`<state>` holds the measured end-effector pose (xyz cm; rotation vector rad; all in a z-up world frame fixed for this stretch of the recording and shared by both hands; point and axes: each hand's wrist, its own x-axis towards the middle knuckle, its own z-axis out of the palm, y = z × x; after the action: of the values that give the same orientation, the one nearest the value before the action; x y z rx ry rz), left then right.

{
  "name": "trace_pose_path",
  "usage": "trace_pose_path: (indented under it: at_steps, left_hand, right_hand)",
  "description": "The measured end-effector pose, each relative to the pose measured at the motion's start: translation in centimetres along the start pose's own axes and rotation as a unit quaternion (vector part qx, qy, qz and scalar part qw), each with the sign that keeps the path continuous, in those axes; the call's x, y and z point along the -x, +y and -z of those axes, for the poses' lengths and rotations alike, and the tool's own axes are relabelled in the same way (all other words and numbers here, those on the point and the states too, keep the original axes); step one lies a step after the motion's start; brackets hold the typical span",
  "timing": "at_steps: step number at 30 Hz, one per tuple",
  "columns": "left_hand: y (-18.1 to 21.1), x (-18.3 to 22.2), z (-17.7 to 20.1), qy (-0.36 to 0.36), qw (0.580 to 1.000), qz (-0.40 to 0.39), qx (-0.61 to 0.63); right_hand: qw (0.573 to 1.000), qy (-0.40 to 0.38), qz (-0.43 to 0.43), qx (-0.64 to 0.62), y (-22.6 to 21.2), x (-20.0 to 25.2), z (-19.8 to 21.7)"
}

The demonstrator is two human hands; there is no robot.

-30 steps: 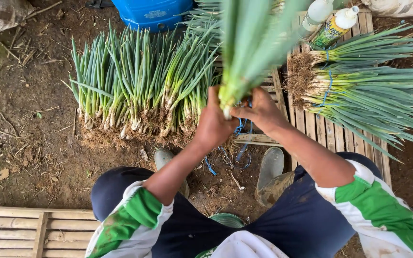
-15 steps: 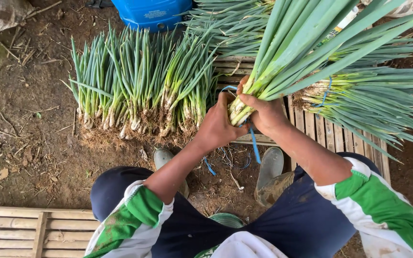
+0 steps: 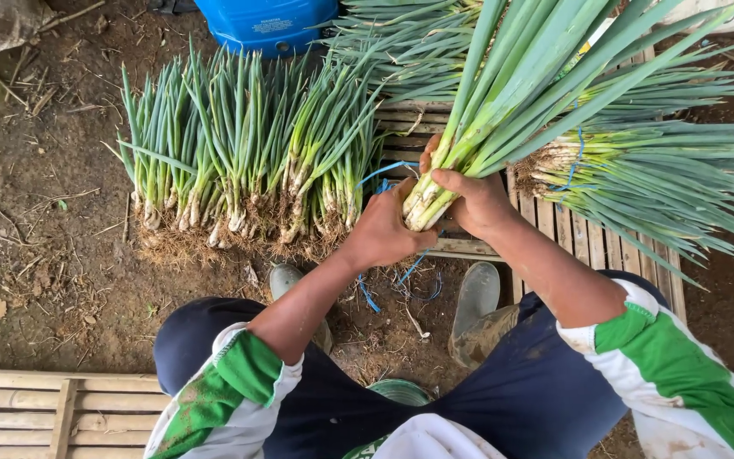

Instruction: Gathering green onions into bunches and tying them with blue plastic string.

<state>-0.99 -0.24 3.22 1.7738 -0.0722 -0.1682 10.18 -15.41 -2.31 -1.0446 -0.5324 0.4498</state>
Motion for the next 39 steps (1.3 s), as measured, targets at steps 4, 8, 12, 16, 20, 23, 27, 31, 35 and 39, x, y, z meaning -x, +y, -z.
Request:
trace_pose_path:
  at_steps: [4, 8, 12, 16, 20, 23, 27, 31, 35, 39]
  left_hand:
    - [0.5, 0.4, -0.3, 0.034, 0.999, 0.009, 0.023]
    - [1.8, 0.6, -0.4, 0.063, 0.997, 0.013, 0.035]
    - [2.8, 0.6, 0.0, 0.079, 0.995, -0.006, 0.056]
    - [2.9, 0.0, 0.6, 0.09, 0.991, -0.003, 0.096]
    - [1.3, -1.1, 1.0, 0.1, 0.99, -0.014, 0.101]
    - [1.4, -1.0, 0.9, 0.103, 0.989, 0.0, 0.108]
    - [1.4, 0.1, 0.4, 0.109, 0.989, 0.035, 0.095]
    - [0.5, 0.5, 0.4, 0.117, 0.989, 0.068, 0.066]
    - [-1.2, 0.1, 0.3, 0.108, 0.989, 0.098, 0.036]
    - [-0.5, 0.2, 0.4, 0.124, 0.987, 0.101, 0.009]
  right_hand:
    - [0.998, -0.011, -0.032, 0.052, -1.6, -0.2, -0.8]
    - [0.994, -0.001, -0.109, -0.002, -3.6, -0.3, -1.8]
    - [0.985, 0.046, -0.156, -0.054, -3.7, -0.4, -0.3]
    - [0.976, 0.129, -0.176, 0.014, -3.2, -0.6, 0.5]
    - [0.934, 0.079, -0.232, 0.26, -3.8, -0.1, 0.5]
    - [0.821, -0.067, -0.26, 0.504, -4.3, 1.3, -0.4]
    - [0.614, -0.22, -0.184, 0.736, -3.2, 2.1, 0.7]
    - [0.621, -0.172, -0.227, 0.73, 0.5, 3.0, 4.4]
    - [0.544, -0.223, -0.215, 0.78, 5.6, 3.9, 9.6]
    - [0.455, -0.331, -0.056, 0.825, 2.2, 3.8, 7.1]
